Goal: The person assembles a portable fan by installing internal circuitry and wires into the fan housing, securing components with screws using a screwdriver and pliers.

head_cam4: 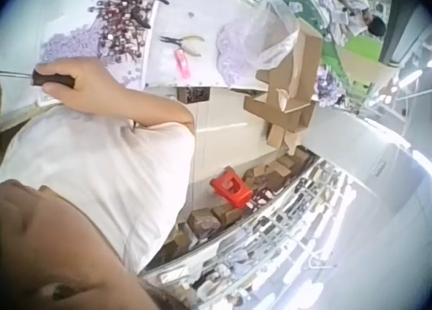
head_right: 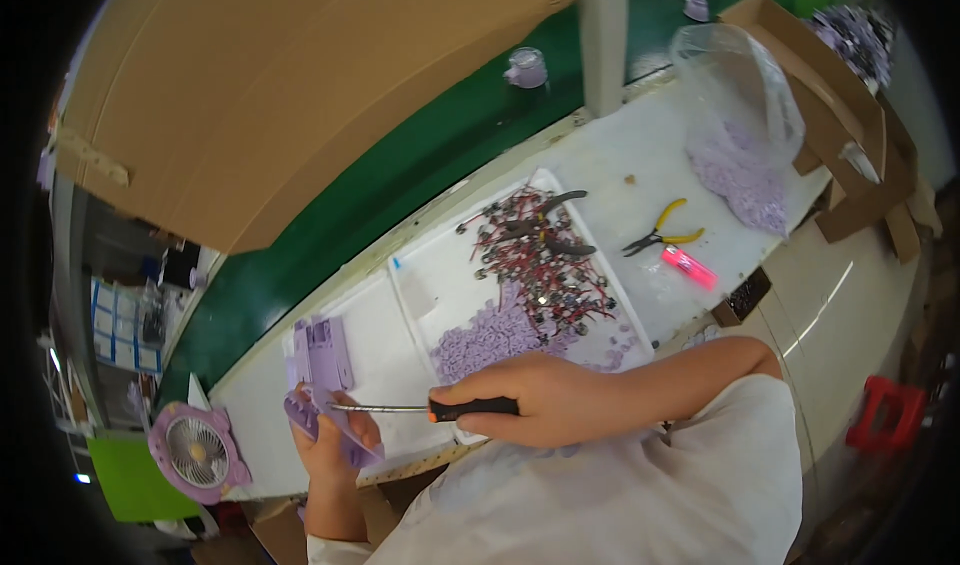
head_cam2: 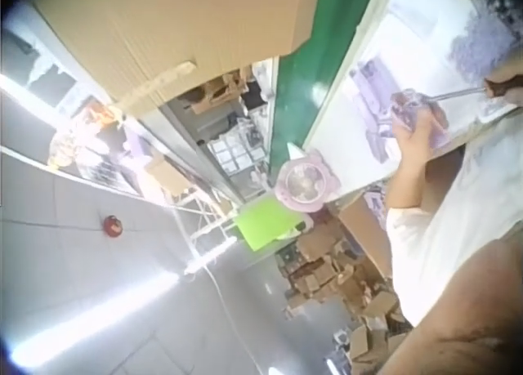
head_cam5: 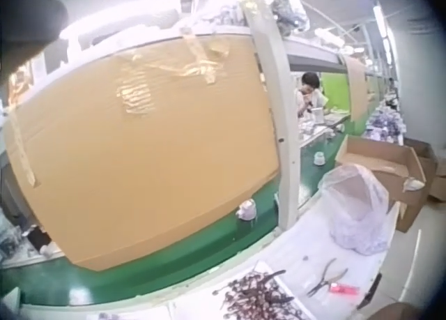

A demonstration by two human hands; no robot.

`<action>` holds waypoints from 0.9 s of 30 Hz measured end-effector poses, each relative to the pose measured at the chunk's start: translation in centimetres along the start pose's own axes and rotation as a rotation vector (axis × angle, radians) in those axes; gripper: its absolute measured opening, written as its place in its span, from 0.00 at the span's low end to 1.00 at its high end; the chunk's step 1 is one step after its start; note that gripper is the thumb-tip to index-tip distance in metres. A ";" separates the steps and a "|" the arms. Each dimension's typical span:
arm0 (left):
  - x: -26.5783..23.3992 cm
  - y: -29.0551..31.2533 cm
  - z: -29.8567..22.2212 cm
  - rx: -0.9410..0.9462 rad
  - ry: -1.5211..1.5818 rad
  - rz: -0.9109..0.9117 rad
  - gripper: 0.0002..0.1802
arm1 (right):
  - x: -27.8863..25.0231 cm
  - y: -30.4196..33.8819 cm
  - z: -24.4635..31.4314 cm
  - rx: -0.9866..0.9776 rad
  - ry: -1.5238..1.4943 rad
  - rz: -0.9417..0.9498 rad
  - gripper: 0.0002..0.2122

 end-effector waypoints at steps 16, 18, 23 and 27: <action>-0.4 0.4 0.6 -0.056 -0.216 0.019 0.20 | -1.3 -0.3 0.8 0.201 0.074 0.124 0.16; -0.5 0.1 -0.4 -0.081 -0.189 0.038 0.19 | -1.9 -0.1 0.4 0.170 0.083 0.134 0.16; -1.9 0.7 0.7 -0.281 -0.169 0.222 0.13 | -2.2 -0.7 0.7 0.305 0.114 0.234 0.16; -1.6 1.5 2.0 -0.229 -0.076 0.028 0.14 | -1.1 -1.2 0.0 0.313 0.119 0.167 0.16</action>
Point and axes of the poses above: each hand's wrist, its own y-axis away from the middle knuckle, its own x-axis out of the palm, z = x × y, the point moved 1 cm from there along -y, towards the middle knuckle, and after that the axes turned 14 degrees about x, right-handed, at the moved point
